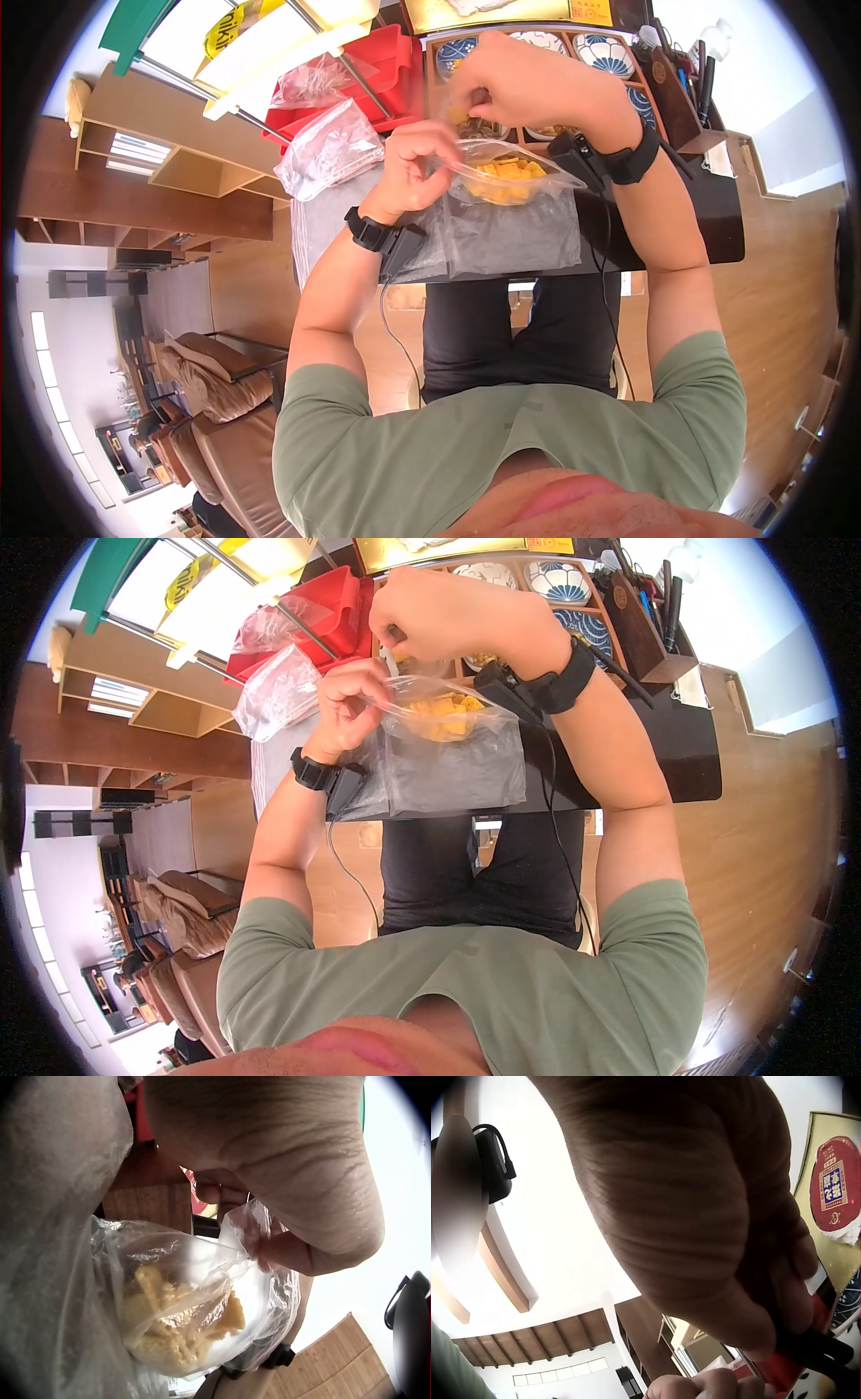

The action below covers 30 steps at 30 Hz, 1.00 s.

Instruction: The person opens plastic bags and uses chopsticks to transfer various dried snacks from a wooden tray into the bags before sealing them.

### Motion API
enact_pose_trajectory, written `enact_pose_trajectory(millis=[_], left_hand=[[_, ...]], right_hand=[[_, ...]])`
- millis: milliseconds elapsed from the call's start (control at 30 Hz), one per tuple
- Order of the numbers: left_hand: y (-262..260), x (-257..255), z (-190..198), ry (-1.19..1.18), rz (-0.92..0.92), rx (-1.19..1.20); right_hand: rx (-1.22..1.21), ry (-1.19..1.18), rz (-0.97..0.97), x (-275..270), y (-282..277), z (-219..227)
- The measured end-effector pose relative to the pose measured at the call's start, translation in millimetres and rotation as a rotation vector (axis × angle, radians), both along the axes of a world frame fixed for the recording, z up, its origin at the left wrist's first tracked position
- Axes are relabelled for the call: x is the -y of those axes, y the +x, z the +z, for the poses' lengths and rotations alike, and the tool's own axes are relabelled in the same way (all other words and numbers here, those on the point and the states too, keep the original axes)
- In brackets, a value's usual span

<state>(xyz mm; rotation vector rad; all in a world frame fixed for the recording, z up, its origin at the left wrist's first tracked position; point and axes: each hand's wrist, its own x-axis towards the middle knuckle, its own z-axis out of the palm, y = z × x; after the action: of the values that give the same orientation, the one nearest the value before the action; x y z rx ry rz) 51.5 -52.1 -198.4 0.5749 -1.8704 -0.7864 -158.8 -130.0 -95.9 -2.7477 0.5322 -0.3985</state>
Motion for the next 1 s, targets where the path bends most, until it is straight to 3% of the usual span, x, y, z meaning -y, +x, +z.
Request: enact_pose_trajectory(millis=[67,300,400,600,733,1000], left_hand=[[0.0,-0.1,0.5,0.003,-0.002,0.001],[0.6,0.0,-0.1,0.005,-0.003,0.010],[0.7,0.3,-0.4,-0.001,-0.001,0.010],[0.1,0.7,-1.8,-0.003,0.030,-0.018],[-0.5,-1.1,-1.1,-0.034,0.030,-0.076],[0.4,-1.2,4.2,-0.148,0.071,-0.024]], right_hand=[[0.157,-0.031,0.014,3.4,-3.7,-6.0],[0.116,-0.021,0.093,7.2,1.8,-9.9],[0.212,-0.073,0.118,8.3,3.3,-16.8],[0.106,0.007,0.061,3.0,1.3,-6.7],[0.202,-0.070,0.046,6.3,-10.8,-17.7],[0.324,0.068,-0.086,-14.5,-29.2,-40.5]])
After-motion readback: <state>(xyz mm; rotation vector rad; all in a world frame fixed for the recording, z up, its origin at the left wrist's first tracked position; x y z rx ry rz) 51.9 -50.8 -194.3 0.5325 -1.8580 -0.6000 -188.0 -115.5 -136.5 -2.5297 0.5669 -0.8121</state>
